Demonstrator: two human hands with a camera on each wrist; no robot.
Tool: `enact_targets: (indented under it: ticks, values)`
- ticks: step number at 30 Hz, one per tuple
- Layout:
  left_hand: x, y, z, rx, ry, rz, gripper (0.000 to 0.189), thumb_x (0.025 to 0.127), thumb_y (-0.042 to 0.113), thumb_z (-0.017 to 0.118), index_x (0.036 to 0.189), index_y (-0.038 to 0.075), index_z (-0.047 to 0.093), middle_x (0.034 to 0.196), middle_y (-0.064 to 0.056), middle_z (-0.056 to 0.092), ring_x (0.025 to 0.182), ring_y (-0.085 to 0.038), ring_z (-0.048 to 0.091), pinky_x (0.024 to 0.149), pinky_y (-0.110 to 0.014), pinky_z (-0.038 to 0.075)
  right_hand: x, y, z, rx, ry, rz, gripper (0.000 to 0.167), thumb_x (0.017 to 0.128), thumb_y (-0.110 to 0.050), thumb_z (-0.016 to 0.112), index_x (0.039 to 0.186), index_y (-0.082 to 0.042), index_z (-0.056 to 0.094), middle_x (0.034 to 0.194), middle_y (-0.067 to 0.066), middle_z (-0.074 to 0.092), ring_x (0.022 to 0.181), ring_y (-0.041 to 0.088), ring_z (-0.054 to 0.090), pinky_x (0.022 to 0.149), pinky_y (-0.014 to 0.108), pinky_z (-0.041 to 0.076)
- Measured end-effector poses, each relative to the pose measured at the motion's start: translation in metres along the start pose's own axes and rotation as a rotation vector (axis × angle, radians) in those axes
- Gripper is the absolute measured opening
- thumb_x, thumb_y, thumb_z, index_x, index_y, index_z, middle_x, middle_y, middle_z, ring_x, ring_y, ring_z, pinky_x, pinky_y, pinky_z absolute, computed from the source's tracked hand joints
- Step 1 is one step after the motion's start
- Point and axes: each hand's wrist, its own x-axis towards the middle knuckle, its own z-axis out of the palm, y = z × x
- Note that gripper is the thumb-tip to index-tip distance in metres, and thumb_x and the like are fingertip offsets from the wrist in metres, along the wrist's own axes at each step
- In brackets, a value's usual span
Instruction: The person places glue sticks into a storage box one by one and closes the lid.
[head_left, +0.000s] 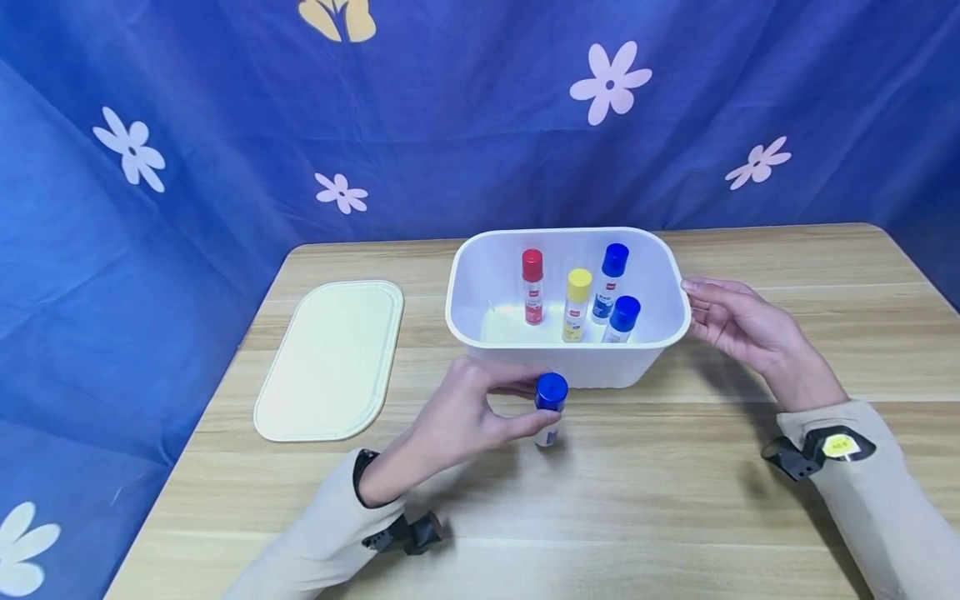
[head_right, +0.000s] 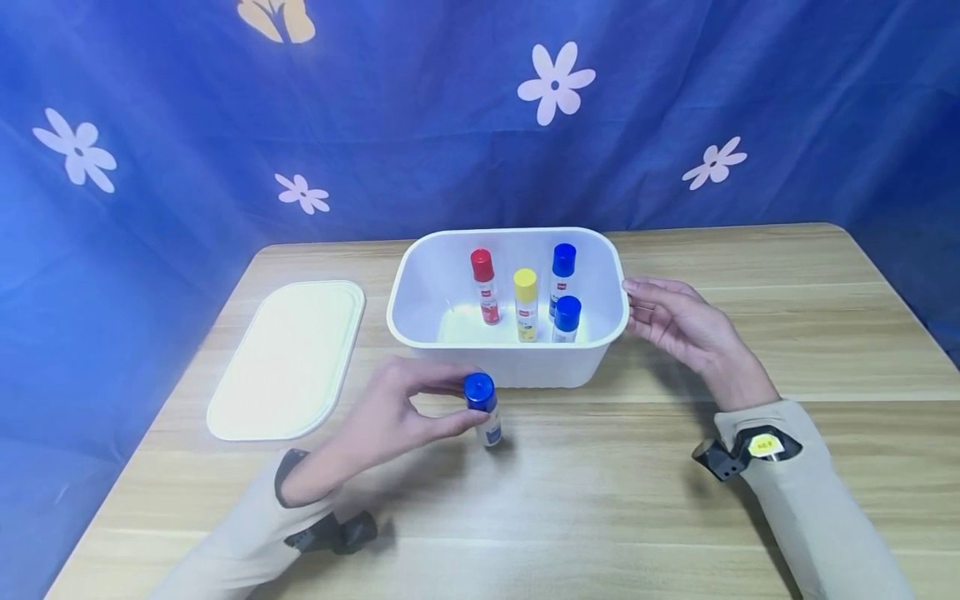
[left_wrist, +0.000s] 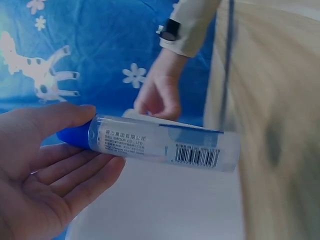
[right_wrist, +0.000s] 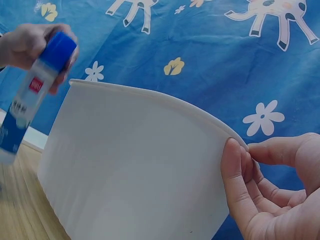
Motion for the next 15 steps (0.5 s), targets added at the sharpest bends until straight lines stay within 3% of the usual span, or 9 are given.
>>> enact_targets:
  ticks: [6, 15]
  values:
    - [0.005, 0.014, -0.011, -0.010, 0.048, 0.091, 0.033, 0.078, 0.011, 0.081, 0.109, 0.004, 0.072, 0.098, -0.003, 0.073, 0.086, -0.006, 0.069, 0.080, -0.022, 0.057, 0.001, 0.000, 0.001, 0.003, -0.002, 0.003, 0.029, 0.101, 0.002, 0.039, 0.107, 0.009, 0.067, 0.103, 0.017, 0.069, 0.094, 0.023, 0.067, 0.082, 0.031, 0.058]
    - [0.018, 0.032, -0.028, -0.017, 0.126, 0.164, 0.034, 0.076, 0.004, 0.081, 0.107, -0.003, 0.071, 0.098, -0.010, 0.073, 0.083, -0.011, 0.071, 0.075, -0.024, 0.058, 0.003, 0.001, 0.002, -0.011, -0.008, 0.001, 0.029, 0.102, 0.002, 0.039, 0.107, 0.008, 0.067, 0.101, 0.016, 0.069, 0.092, 0.022, 0.067, 0.081, 0.029, 0.058]
